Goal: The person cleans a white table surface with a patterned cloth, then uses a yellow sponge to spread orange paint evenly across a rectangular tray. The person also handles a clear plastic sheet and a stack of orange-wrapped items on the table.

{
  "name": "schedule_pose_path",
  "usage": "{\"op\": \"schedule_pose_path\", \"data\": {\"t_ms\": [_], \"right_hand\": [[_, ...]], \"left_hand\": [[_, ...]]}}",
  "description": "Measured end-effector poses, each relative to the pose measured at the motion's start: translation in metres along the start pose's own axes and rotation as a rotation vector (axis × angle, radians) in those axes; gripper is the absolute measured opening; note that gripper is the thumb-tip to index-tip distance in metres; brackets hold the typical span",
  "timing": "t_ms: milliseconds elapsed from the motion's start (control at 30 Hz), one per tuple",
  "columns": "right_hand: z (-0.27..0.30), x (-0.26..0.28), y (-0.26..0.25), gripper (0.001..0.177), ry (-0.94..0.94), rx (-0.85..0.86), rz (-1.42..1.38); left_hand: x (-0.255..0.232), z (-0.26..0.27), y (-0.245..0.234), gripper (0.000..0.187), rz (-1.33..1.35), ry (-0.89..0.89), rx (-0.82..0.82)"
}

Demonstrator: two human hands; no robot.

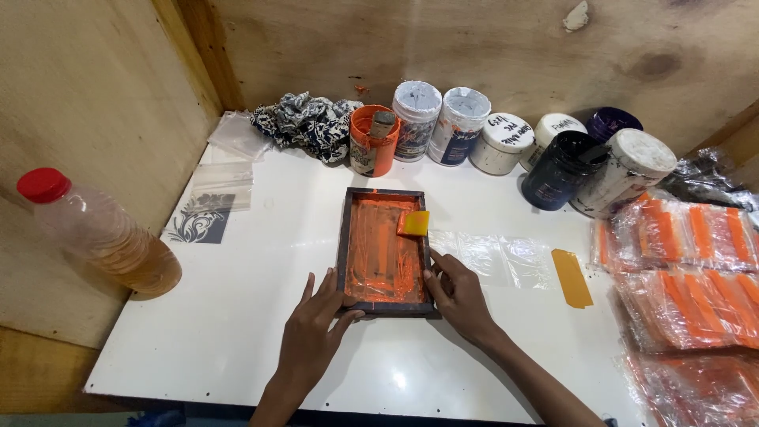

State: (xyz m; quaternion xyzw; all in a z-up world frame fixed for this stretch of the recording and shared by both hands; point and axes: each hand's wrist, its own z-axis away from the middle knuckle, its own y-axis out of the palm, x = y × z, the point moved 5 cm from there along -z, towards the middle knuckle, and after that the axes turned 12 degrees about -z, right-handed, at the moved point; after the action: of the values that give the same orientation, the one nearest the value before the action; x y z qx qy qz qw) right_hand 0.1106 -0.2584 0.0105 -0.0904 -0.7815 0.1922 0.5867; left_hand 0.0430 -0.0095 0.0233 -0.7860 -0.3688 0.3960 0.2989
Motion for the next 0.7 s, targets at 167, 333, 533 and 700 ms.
{"op": "schedule_pose_path", "data": {"t_ms": [167,333,533,700], "right_hand": [[-0.001,0.004,-0.002,0.049,0.028,0.012,0.024],[-0.001,-0.007,-0.002,0.048,0.025,-0.004,0.135],[-0.001,-0.013,-0.001,0.041,0.028,-0.002,0.228],[-0.001,-0.003,-0.003,0.043,0.111,-0.011,0.305]], "left_hand": [[0.002,0.000,0.006,0.021,0.015,-0.034,0.033],[0.004,0.000,0.009,0.018,0.056,-0.059,0.066],[0.007,0.001,0.012,0.020,0.036,-0.058,0.078],[0.008,0.002,0.007,0.019,0.060,-0.025,0.123]]}}
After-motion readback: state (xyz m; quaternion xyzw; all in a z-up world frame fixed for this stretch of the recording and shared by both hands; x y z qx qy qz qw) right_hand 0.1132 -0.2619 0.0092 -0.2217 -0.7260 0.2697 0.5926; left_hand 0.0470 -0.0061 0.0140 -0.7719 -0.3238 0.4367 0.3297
